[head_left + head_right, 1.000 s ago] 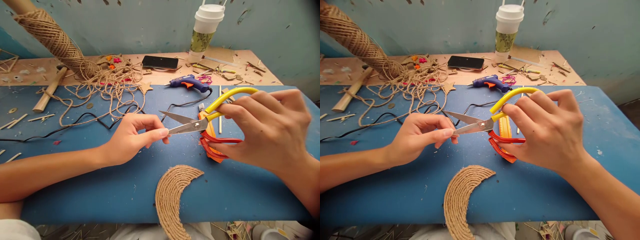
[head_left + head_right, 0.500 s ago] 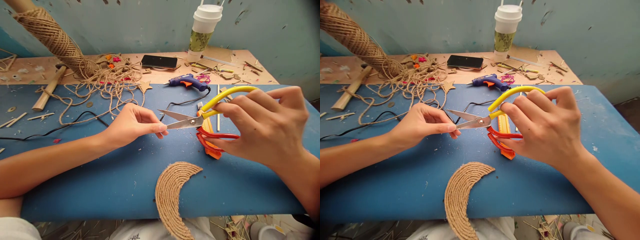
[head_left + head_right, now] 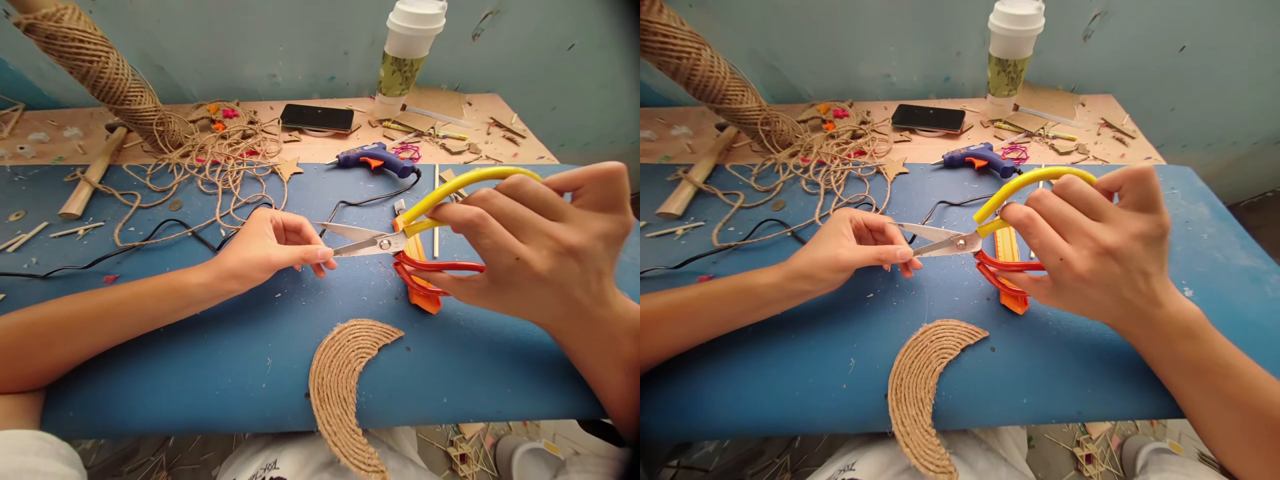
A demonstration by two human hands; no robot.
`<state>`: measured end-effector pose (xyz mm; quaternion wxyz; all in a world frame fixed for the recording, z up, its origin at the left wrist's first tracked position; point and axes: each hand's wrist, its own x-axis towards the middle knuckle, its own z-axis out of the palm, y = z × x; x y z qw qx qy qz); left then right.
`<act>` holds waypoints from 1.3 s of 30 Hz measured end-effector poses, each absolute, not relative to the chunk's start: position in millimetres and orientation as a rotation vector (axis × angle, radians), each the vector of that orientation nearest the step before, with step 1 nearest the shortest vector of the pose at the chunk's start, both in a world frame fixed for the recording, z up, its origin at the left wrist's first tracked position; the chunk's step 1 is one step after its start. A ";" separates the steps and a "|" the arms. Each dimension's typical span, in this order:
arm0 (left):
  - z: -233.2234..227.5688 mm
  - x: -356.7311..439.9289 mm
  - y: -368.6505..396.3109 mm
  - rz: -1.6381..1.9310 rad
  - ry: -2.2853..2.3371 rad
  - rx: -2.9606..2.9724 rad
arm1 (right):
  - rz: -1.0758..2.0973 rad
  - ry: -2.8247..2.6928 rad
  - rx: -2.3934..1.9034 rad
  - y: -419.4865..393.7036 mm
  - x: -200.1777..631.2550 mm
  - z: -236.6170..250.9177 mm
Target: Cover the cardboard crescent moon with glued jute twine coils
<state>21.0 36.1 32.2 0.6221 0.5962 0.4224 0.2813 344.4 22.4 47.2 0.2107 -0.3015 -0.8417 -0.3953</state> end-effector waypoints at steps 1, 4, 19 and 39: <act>32.4 21.5 35.2 0.662 0.961 1.371 | -1.098 -2.322 -0.829 23.4 344.6 47.3; 33.7 23.4 29.8 0.740 0.966 1.374 | -1.089 -2.256 -0.785 26.5 345.7 49.0; 35.2 19.4 42.0 0.817 0.829 1.424 | -1.032 -2.270 -0.781 28.2 357.0 50.9; 44.1 18.7 42.5 0.486 0.750 1.384 | -0.962 -2.384 -0.804 15.5 348.7 57.8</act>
